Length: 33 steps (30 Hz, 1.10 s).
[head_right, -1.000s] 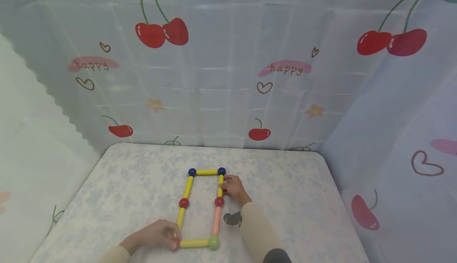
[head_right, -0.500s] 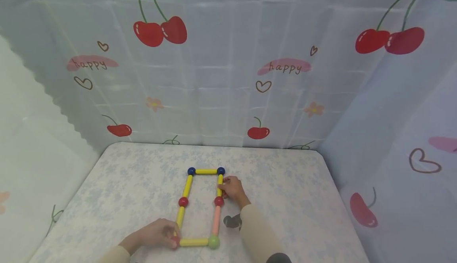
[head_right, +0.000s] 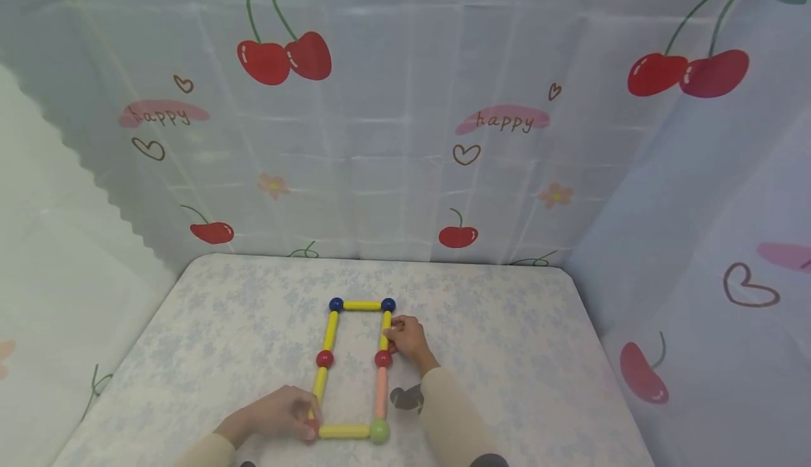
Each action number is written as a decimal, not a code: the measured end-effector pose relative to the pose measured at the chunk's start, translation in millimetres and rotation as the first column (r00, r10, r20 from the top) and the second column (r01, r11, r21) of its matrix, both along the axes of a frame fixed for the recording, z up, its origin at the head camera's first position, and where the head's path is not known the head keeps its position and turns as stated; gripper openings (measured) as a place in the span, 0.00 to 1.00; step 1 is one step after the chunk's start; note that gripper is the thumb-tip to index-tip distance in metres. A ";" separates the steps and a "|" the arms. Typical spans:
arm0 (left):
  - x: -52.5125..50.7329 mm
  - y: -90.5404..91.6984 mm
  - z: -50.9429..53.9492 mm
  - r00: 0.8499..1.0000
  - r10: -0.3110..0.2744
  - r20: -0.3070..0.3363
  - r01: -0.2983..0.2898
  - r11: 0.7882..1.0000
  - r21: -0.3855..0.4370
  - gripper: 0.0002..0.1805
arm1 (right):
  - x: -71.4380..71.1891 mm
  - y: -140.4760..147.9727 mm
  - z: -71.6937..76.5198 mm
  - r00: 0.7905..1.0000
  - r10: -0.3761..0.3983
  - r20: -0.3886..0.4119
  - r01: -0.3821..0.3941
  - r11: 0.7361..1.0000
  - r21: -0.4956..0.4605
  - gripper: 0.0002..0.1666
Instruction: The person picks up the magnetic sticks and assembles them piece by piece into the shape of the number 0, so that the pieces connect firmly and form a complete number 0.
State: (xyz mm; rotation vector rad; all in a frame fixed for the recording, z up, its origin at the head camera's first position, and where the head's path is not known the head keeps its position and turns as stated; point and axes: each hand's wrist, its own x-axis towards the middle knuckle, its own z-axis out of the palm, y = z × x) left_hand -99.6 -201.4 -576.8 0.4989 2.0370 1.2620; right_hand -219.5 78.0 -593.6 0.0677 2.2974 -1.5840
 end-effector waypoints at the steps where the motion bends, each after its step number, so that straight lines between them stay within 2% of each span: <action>1: 0.0 0.2 -0.1 1.000 0.000 -0.002 0.000 1.000 -0.002 0.09 | 0.7 -0.3 0.2 1.000 0.000 -0.002 0.000 1.000 -0.008 0.22; 5: -0.2 0.5 -0.8 1.000 0.006 -0.004 -0.006 1.000 -0.004 0.08 | 1.6 -1.2 -0.3 1.000 -0.001 -0.017 0.000 1.000 -0.023 0.21; 13: -0.6 0.6 -2.7 1.000 0.006 0.016 -0.006 1.000 0.007 0.09 | 0.5 -2.0 -3.1 0.999 -0.034 0.019 0.035 0.999 -0.032 0.21; 19: -0.5 4.1 1.1 0.999 0.024 0.032 -0.023 0.999 -0.038 0.07 | 0.9 -1.6 -5.3 0.998 -0.041 0.052 0.042 0.999 -0.011 0.21; 25: -1.9 5.3 1.3 0.999 0.035 0.026 -0.033 0.996 -0.081 0.07 | 2.1 -2.0 -5.6 0.999 -0.042 0.030 0.043 0.999 -0.017 0.21; 33: 0.1 5.4 -2.1 0.998 0.040 0.044 -0.038 0.997 -0.064 0.07 | 2.2 -2.4 -4.6 0.999 -0.048 0.026 0.049 0.999 -0.020 0.20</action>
